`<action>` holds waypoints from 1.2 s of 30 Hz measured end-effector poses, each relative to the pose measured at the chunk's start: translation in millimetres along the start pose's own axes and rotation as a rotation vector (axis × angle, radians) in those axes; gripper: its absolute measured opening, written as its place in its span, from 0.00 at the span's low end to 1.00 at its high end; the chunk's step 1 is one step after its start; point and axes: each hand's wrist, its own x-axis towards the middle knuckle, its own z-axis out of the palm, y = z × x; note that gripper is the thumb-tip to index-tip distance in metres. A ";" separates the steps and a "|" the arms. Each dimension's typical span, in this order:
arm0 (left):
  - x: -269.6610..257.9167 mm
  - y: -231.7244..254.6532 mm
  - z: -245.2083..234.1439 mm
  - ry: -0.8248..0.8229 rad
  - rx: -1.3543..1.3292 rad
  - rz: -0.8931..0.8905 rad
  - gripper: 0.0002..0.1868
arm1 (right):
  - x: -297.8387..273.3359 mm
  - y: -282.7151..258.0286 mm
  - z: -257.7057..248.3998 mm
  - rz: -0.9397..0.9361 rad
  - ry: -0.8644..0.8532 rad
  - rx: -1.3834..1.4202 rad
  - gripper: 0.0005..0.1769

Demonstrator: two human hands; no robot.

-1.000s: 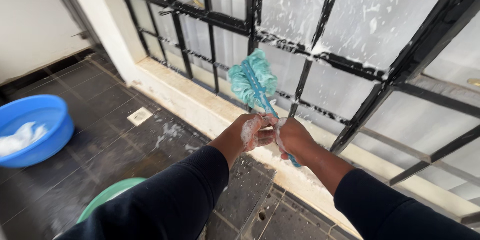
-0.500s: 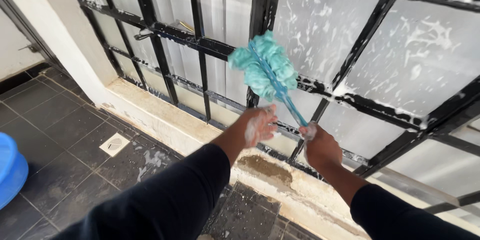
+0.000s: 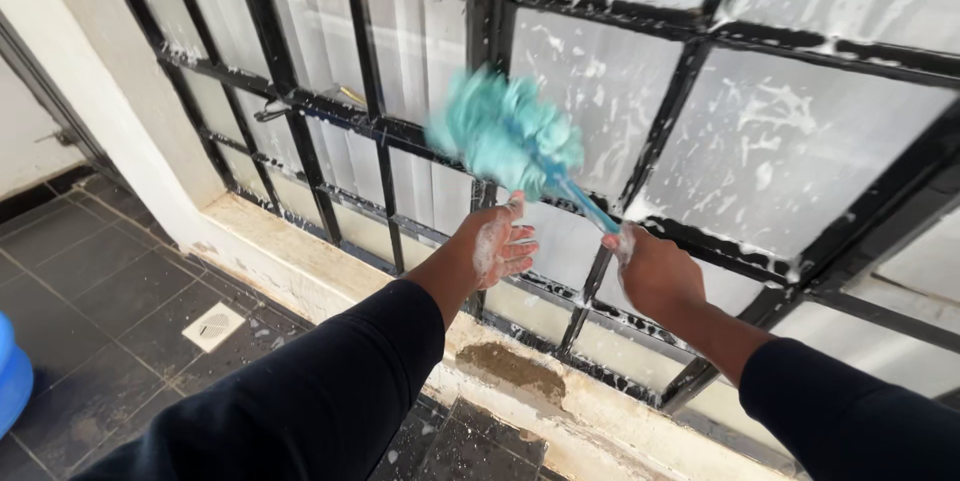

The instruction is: The person cleans a black-framed window using a blue duster-like tool dipped in a bucket of soapy water, then wipes the frame and glass with a white cloth.

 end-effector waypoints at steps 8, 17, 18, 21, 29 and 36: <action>-8.7 20.7 8.9 0.095 -0.086 -0.010 0.45 | -1.2 -11.6 -52.4 -0.105 -0.060 -0.218 0.26; -17.0 39.4 8.7 0.084 -0.111 0.021 0.48 | 16.8 -13.2 -44.7 -0.167 -0.131 -0.258 0.29; -15.4 40.2 7.4 0.081 -0.113 0.023 0.48 | 14.2 -14.4 -47.8 -0.127 -0.144 -0.256 0.28; -6.3 32.9 4.2 0.087 -0.157 0.012 0.51 | 14.8 -28.1 -61.2 -0.110 -0.093 -0.207 0.24; 6.3 51.0 25.1 0.092 -0.156 0.018 0.53 | 55.9 -50.4 -64.3 -0.236 -0.012 -0.182 0.19; 13.7 68.4 18.4 0.166 -0.192 0.037 0.55 | 51.1 -73.9 -113.1 -0.164 -0.018 -0.138 0.19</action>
